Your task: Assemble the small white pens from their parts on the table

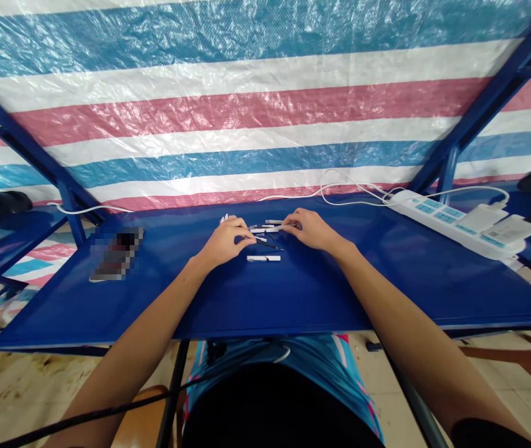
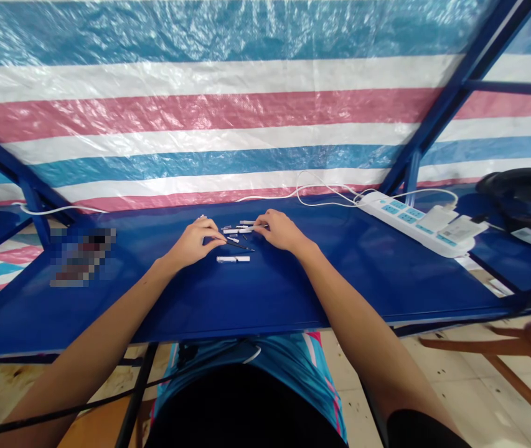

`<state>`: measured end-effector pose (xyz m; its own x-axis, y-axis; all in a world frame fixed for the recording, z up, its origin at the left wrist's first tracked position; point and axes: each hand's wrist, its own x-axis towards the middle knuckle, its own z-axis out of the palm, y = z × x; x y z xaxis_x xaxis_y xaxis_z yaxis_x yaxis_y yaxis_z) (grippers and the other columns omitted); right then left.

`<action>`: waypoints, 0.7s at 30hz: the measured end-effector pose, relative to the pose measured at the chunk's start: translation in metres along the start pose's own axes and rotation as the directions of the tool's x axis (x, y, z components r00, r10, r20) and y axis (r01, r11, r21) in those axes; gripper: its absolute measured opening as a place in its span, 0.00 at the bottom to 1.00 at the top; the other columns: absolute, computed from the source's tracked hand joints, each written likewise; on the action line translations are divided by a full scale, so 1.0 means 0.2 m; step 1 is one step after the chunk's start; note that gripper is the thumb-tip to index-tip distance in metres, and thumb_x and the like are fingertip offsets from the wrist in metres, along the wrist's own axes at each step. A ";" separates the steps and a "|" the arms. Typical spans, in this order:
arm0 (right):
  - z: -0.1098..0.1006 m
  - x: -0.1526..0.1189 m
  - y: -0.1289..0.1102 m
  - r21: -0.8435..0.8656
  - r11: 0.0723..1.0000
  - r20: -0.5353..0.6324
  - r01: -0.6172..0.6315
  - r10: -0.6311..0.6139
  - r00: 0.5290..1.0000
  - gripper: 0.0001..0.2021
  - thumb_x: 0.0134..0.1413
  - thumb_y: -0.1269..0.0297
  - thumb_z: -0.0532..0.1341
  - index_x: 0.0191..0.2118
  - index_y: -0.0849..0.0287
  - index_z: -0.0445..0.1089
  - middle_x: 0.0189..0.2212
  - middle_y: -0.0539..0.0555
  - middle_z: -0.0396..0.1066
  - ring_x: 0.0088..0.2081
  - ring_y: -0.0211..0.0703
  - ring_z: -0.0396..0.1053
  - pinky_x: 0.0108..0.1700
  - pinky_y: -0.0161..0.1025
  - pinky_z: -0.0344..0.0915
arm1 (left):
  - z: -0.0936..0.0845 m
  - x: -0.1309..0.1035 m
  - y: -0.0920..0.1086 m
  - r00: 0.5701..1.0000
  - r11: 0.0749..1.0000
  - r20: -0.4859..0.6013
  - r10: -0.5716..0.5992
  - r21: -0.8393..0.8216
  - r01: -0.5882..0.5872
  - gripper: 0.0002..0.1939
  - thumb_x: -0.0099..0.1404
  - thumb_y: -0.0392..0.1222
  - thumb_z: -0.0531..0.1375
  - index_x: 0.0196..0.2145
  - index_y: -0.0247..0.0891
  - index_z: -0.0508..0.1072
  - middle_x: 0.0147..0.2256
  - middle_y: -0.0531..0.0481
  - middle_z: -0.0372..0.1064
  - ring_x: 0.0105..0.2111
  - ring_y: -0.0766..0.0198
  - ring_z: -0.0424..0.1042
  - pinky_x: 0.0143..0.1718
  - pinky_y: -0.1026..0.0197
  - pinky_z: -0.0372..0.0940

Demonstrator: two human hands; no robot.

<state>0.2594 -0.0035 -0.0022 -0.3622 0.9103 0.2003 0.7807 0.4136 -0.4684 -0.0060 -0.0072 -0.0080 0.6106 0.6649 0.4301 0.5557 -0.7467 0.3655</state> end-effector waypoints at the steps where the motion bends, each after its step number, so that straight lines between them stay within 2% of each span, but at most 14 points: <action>1: 0.00 0.00 0.00 -0.007 1.000 0.009 0.004 -0.004 1.000 0.09 0.64 0.63 0.63 0.43 0.56 0.80 0.38 0.58 0.74 0.38 0.47 0.71 0.44 0.41 0.65 | 0.00 0.00 0.00 1.000 1.000 0.020 -0.003 0.005 0.002 0.10 0.72 0.44 0.62 0.36 0.42 0.83 0.33 0.49 0.73 0.36 0.59 0.71 0.49 0.51 0.66; 5: 0.01 0.00 -0.02 0.040 0.997 0.046 0.059 -0.061 0.997 0.08 0.63 0.65 0.63 0.38 0.58 0.80 0.32 0.56 0.74 0.33 0.44 0.69 0.39 0.38 0.62 | 0.00 0.00 0.01 0.997 0.999 0.078 -0.010 0.031 0.007 0.11 0.72 0.44 0.61 0.36 0.41 0.82 0.33 0.48 0.73 0.37 0.57 0.70 0.46 0.52 0.65; 8: 0.01 0.00 -0.04 0.120 0.985 0.030 0.125 -0.130 0.991 0.06 0.61 0.66 0.64 0.37 0.58 0.80 0.29 0.54 0.74 0.30 0.42 0.68 0.36 0.37 0.61 | 0.00 0.00 0.01 0.994 0.999 0.113 -0.004 0.038 -0.001 0.12 0.73 0.46 0.60 0.36 0.41 0.81 0.33 0.47 0.73 0.38 0.56 0.70 0.45 0.52 0.64; 13: 0.05 0.00 -0.05 0.216 0.960 0.040 0.180 -0.193 0.980 0.03 0.58 0.68 0.66 0.36 0.59 0.79 0.27 0.51 0.73 0.28 0.39 0.66 0.34 0.36 0.59 | -0.01 0.00 0.05 0.993 0.999 0.116 0.030 0.034 -0.034 0.18 0.71 0.57 0.61 0.37 0.38 0.77 0.34 0.47 0.72 0.38 0.55 0.69 0.44 0.54 0.63; 16: 0.07 0.00 -0.06 0.270 0.942 0.072 0.200 -0.227 0.971 0.01 0.56 0.69 0.66 0.34 0.59 0.77 0.25 0.49 0.72 0.27 0.38 0.65 0.34 0.35 0.58 | 0.00 0.00 0.08 0.984 0.996 0.165 0.063 0.045 -0.071 0.22 0.67 0.63 0.62 0.34 0.38 0.72 0.35 0.47 0.69 0.38 0.55 0.66 0.45 0.54 0.62; 21: 0.07 0.01 -0.06 0.280 0.938 0.040 0.204 -0.224 0.974 0.04 0.55 0.65 0.67 0.33 0.59 0.75 0.26 0.49 0.72 0.27 0.37 0.64 0.34 0.35 0.59 | 0.02 0.00 0.10 0.970 0.995 0.231 0.071 0.058 -0.087 0.20 0.68 0.59 0.62 0.31 0.39 0.67 0.36 0.48 0.67 0.39 0.55 0.63 0.45 0.54 0.61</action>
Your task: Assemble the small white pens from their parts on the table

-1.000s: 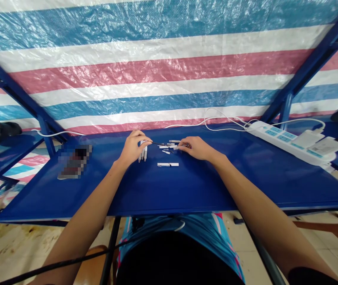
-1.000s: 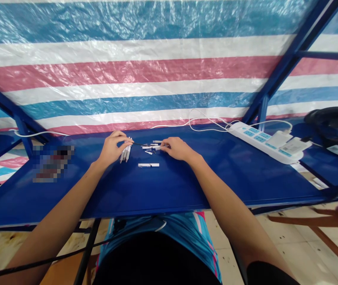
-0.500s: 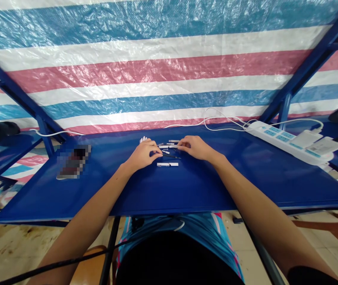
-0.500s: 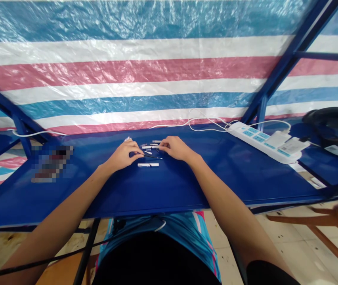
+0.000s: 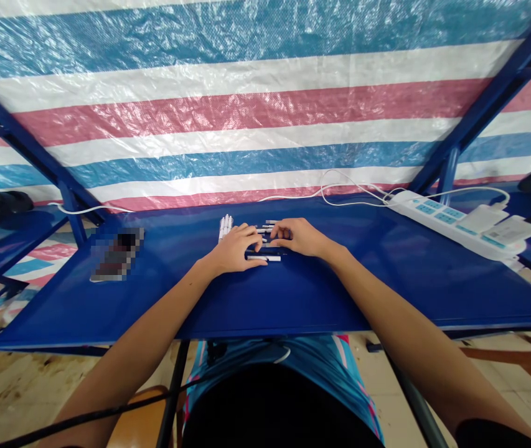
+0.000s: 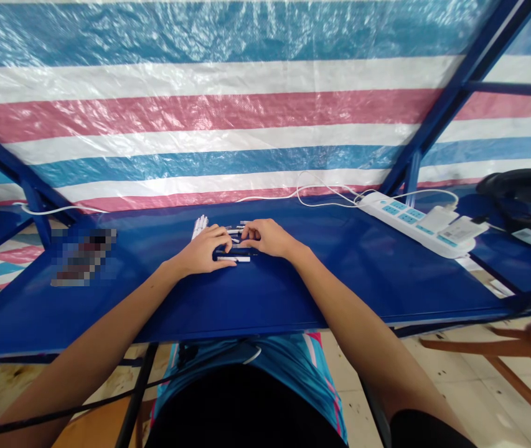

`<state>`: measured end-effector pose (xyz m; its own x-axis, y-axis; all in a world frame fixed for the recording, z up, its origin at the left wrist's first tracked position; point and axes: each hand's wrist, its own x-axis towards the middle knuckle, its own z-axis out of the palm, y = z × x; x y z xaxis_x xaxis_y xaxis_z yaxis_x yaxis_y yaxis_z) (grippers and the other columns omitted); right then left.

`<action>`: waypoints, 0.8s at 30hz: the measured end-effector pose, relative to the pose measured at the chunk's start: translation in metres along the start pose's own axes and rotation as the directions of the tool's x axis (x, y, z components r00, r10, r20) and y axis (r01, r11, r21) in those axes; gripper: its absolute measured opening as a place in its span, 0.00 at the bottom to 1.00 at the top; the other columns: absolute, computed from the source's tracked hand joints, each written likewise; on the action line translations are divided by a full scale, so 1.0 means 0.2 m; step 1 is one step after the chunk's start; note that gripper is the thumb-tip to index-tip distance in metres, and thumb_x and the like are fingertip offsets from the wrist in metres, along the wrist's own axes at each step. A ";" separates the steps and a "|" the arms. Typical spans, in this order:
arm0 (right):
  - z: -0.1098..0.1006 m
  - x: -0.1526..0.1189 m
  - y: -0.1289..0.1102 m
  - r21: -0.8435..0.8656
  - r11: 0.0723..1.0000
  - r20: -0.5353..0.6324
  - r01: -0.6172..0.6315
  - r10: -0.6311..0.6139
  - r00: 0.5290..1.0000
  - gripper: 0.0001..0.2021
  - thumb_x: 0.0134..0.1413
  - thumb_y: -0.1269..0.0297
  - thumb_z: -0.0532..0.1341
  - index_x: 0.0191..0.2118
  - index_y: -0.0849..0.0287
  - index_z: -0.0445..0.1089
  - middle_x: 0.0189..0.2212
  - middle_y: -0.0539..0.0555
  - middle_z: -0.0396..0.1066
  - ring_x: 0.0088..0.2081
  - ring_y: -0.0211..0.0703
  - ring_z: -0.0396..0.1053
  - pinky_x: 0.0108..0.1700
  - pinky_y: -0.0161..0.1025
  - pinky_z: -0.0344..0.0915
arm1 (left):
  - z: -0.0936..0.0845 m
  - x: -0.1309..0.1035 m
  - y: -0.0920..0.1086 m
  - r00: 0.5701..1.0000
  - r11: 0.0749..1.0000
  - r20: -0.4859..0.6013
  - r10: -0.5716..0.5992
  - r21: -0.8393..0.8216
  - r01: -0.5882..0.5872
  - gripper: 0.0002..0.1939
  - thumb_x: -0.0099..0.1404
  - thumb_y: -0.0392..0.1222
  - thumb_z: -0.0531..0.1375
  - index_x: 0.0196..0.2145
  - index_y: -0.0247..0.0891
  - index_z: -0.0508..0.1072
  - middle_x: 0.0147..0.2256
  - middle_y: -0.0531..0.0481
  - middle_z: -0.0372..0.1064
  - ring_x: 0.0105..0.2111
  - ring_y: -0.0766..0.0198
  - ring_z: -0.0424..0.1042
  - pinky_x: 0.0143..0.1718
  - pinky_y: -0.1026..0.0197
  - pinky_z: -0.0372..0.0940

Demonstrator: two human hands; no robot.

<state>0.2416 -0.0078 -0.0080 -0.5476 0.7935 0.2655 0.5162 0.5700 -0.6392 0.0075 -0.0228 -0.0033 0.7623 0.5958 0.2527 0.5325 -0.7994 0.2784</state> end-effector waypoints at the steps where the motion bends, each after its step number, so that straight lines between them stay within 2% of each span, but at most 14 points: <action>1: -0.01 0.00 0.00 -0.015 1.000 -0.029 -0.006 0.005 1.000 0.04 0.57 0.64 0.67 0.33 0.59 0.75 0.26 0.50 0.72 0.27 0.38 0.65 0.34 0.35 0.59 | 0.00 0.00 0.00 1.000 1.000 0.002 -0.006 -0.001 0.006 0.19 0.68 0.57 0.62 0.31 0.40 0.67 0.36 0.48 0.67 0.39 0.55 0.63 0.45 0.54 0.60; 5: -0.05 -0.01 0.02 -0.083 0.995 -0.152 -0.053 0.040 0.988 0.08 0.62 0.62 0.62 0.34 0.58 0.76 0.27 0.52 0.73 0.28 0.39 0.65 0.35 0.37 0.59 | 0.02 0.00 -0.01 1.000 1.000 -0.012 -0.025 -0.015 0.025 0.17 0.69 0.53 0.62 0.29 0.40 0.65 0.34 0.49 0.66 0.38 0.56 0.63 0.46 0.54 0.61; 8: -0.07 -0.01 0.03 -0.116 0.989 -0.196 -0.090 0.066 0.978 0.09 0.62 0.61 0.62 0.35 0.58 0.77 0.28 0.53 0.74 0.29 0.41 0.66 0.34 0.37 0.60 | 0.03 0.01 -0.02 0.998 0.999 -0.041 -0.039 -0.011 0.038 0.17 0.69 0.52 0.63 0.29 0.40 0.65 0.34 0.49 0.66 0.38 0.56 0.63 0.45 0.54 0.61; 14: -0.07 -0.01 0.03 -0.145 0.979 -0.209 -0.144 0.112 0.972 0.10 0.62 0.60 0.61 0.33 0.58 0.77 0.27 0.54 0.74 0.29 0.41 0.66 0.35 0.38 0.60 | 0.07 0.02 -0.06 0.992 0.998 -0.119 -0.047 0.039 0.052 0.14 0.70 0.48 0.63 0.31 0.39 0.67 0.34 0.50 0.66 0.37 0.57 0.63 0.43 0.56 0.62; 24: -0.07 -0.01 0.02 -0.154 0.972 -0.217 -0.179 0.144 0.966 0.10 0.62 0.61 0.61 0.32 0.58 0.76 0.26 0.53 0.73 0.28 0.40 0.65 0.35 0.38 0.60 | 0.10 0.05 -0.08 0.985 0.993 -0.170 -0.036 0.104 0.054 0.10 0.72 0.44 0.61 0.33 0.39 0.70 0.34 0.49 0.67 0.37 0.57 0.64 0.43 0.55 0.63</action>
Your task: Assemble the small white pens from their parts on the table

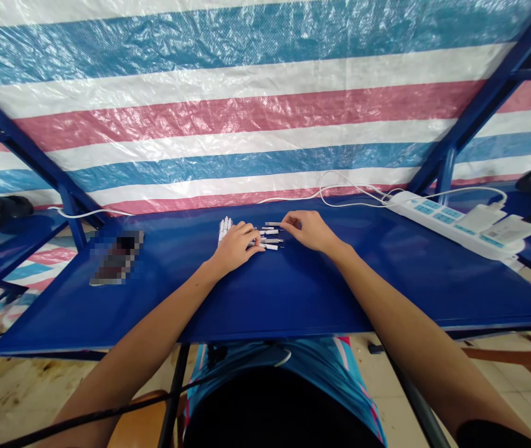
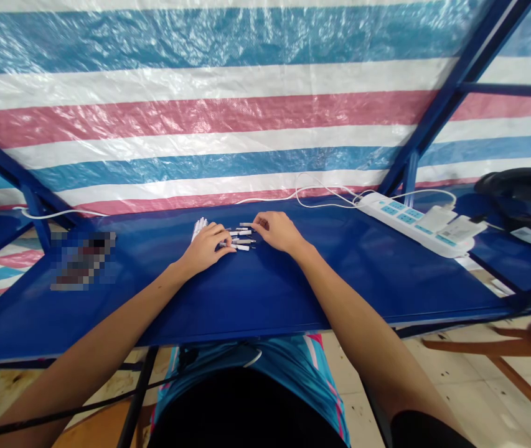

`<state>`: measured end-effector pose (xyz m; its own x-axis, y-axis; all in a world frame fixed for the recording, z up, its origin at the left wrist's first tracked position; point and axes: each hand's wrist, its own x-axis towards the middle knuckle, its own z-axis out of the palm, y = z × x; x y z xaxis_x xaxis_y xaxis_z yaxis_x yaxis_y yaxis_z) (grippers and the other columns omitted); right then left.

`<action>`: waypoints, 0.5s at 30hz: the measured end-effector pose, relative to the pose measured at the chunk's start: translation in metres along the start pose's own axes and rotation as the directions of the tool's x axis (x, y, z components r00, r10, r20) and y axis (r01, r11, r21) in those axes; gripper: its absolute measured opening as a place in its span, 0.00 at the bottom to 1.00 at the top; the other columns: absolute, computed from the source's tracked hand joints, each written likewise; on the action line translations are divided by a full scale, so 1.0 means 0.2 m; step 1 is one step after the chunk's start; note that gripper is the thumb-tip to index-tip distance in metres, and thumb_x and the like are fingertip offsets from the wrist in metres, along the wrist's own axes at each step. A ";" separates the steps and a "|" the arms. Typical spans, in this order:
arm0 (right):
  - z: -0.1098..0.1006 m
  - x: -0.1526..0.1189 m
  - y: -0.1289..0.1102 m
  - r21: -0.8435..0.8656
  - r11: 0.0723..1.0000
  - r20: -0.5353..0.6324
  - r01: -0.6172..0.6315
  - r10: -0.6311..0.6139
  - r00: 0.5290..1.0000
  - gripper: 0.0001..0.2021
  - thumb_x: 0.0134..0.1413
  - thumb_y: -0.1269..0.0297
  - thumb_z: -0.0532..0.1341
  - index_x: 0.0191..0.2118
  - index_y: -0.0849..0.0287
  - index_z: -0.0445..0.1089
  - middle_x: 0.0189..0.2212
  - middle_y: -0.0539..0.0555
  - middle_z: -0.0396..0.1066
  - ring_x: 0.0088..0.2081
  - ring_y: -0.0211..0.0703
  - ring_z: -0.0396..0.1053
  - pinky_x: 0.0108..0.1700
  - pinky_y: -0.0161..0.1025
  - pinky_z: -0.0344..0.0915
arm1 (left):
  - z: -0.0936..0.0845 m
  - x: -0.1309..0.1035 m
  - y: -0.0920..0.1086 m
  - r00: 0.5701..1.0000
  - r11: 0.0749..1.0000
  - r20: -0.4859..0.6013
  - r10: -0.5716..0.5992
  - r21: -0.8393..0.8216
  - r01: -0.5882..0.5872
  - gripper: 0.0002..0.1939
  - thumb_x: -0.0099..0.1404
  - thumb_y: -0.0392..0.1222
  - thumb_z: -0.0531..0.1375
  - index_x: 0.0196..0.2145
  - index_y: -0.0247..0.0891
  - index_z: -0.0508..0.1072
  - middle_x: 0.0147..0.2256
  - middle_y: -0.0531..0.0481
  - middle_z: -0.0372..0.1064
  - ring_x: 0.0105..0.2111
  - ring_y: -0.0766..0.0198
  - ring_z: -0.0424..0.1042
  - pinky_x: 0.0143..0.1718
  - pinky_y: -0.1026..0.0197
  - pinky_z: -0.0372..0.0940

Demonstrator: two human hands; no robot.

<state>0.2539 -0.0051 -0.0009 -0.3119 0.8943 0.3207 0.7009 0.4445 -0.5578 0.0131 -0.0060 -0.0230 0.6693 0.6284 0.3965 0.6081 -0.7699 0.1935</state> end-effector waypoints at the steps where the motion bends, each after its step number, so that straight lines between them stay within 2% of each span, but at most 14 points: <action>1: 0.00 0.00 0.00 0.004 1.000 -0.002 0.000 0.000 1.000 0.10 0.62 0.61 0.60 0.32 0.57 0.76 0.26 0.53 0.73 0.28 0.40 0.65 0.35 0.38 0.60 | 0.00 0.00 0.00 1.000 1.000 -0.002 -0.002 0.003 0.002 0.10 0.72 0.43 0.61 0.33 0.39 0.71 0.34 0.49 0.67 0.37 0.57 0.64 0.43 0.55 0.63; 15: 0.00 0.00 0.01 0.040 0.999 -0.043 0.037 -0.035 0.998 0.11 0.61 0.61 0.60 0.31 0.57 0.76 0.24 0.53 0.73 0.27 0.41 0.65 0.34 0.39 0.61 | 0.02 0.02 0.03 0.999 0.998 0.020 -0.049 0.044 0.048 0.09 0.71 0.42 0.60 0.32 0.39 0.71 0.33 0.48 0.67 0.38 0.55 0.64 0.43 0.55 0.60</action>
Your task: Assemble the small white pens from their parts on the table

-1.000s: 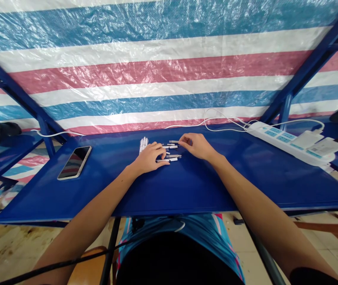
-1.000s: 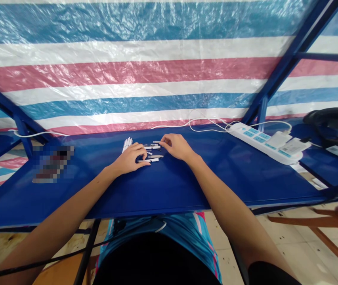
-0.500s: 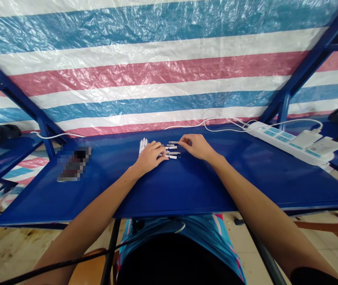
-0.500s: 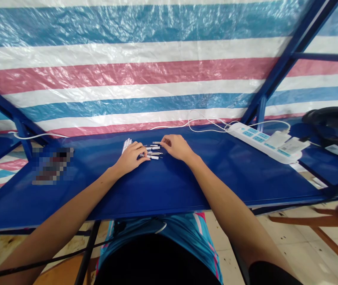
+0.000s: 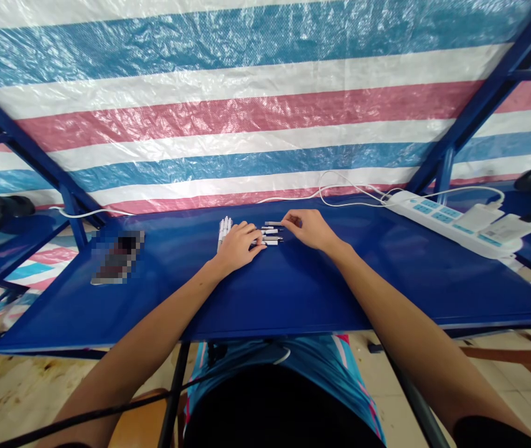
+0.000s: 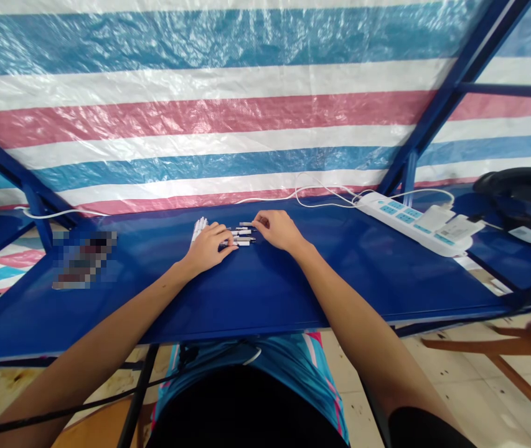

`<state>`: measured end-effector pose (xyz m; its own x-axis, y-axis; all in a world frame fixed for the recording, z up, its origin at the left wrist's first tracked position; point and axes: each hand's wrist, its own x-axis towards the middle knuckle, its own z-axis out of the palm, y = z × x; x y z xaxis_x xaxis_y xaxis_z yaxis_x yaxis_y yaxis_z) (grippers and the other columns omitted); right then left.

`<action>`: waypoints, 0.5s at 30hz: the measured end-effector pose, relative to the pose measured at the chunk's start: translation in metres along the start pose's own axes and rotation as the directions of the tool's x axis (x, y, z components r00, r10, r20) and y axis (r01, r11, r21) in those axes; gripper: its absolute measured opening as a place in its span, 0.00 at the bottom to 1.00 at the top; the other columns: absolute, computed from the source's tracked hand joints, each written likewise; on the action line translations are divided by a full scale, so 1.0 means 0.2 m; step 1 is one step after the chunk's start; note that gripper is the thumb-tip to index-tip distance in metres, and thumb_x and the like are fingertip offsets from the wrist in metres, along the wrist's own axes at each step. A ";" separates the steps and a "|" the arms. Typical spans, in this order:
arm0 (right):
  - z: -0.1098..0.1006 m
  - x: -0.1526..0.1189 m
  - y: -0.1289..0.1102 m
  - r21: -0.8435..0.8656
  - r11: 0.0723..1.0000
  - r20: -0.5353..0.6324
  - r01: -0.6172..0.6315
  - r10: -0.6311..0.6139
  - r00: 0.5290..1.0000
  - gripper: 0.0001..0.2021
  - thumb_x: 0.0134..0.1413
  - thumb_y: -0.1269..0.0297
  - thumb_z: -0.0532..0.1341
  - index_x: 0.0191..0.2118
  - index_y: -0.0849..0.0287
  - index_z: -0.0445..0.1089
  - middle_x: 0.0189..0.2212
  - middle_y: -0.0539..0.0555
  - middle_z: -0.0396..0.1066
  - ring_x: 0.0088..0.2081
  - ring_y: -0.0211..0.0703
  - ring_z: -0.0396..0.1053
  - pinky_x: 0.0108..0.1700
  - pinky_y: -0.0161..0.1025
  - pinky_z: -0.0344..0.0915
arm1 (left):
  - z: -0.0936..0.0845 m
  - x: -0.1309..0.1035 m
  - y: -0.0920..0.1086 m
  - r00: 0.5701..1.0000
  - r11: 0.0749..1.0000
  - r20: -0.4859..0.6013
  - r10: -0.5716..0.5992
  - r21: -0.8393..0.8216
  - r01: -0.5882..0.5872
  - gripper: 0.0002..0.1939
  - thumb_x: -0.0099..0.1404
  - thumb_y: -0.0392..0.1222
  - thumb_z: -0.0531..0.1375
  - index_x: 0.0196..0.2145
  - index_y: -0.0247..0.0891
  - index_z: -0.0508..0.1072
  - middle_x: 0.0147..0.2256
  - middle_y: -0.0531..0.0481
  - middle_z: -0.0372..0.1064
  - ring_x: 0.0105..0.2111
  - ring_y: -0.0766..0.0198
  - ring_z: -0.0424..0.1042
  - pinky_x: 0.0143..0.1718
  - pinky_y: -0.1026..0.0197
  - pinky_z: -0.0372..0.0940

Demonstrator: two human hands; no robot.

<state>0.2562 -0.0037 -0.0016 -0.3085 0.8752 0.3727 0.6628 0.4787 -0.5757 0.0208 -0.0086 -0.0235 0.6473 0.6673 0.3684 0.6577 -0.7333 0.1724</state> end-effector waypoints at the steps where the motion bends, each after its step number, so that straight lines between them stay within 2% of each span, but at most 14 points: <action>1: 0.00 0.00 0.00 0.000 1.000 -0.001 -0.002 0.002 1.000 0.10 0.61 0.61 0.60 0.31 0.58 0.76 0.24 0.53 0.73 0.27 0.41 0.66 0.34 0.39 0.61 | 0.00 0.00 0.00 1.000 1.000 0.003 0.001 -0.002 -0.001 0.09 0.71 0.42 0.60 0.32 0.38 0.71 0.33 0.48 0.67 0.37 0.56 0.64 0.42 0.55 0.60; 6: -0.01 0.00 -0.01 0.001 0.999 -0.034 -0.033 0.033 0.999 0.11 0.60 0.62 0.60 0.29 0.58 0.74 0.24 0.52 0.73 0.26 0.41 0.66 0.34 0.38 0.60 | -0.01 -0.01 0.02 0.999 1.000 -0.038 0.009 -0.001 -0.010 0.13 0.72 0.44 0.57 0.29 0.38 0.71 0.31 0.48 0.66 0.35 0.57 0.64 0.41 0.54 0.61; 9: -0.01 0.00 -0.03 0.016 0.999 -0.086 -0.040 0.041 0.995 0.19 0.63 0.56 0.58 0.21 0.58 0.69 0.19 0.51 0.68 0.23 0.39 0.64 0.31 0.37 0.58 | -0.03 -0.02 0.03 0.997 1.000 -0.079 0.026 -0.006 -0.027 0.19 0.74 0.45 0.54 0.25 0.38 0.70 0.28 0.48 0.64 0.33 0.57 0.63 0.39 0.54 0.61; 12: -0.02 -0.01 -0.04 0.028 0.998 -0.150 -0.056 0.059 0.987 0.30 0.67 0.50 0.54 0.14 0.57 0.61 0.13 0.50 0.61 0.20 0.38 0.61 0.29 0.38 0.56 | -0.04 -0.03 0.03 0.994 0.999 -0.103 0.040 -0.027 -0.043 0.26 0.75 0.47 0.51 0.17 0.40 0.64 0.23 0.49 0.60 0.31 0.58 0.61 0.37 0.53 0.60; 15: -0.03 -0.03 -0.07 0.029 0.996 -0.193 -0.085 0.089 0.977 0.33 0.67 0.49 0.53 0.10 0.56 0.56 0.10 0.50 0.57 0.17 0.36 0.58 0.27 0.39 0.54 | -0.05 -0.04 0.03 0.990 0.998 -0.140 0.027 -0.044 -0.033 0.28 0.74 0.43 0.48 0.14 0.41 0.54 0.21 0.49 0.56 0.29 0.58 0.60 0.35 0.53 0.60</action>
<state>0.2533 -0.0150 0.0092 -0.1108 0.8847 0.4528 0.6670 0.4040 -0.6260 0.0155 -0.0191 -0.0168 0.6045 0.6227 0.4967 0.6182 -0.7600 0.2004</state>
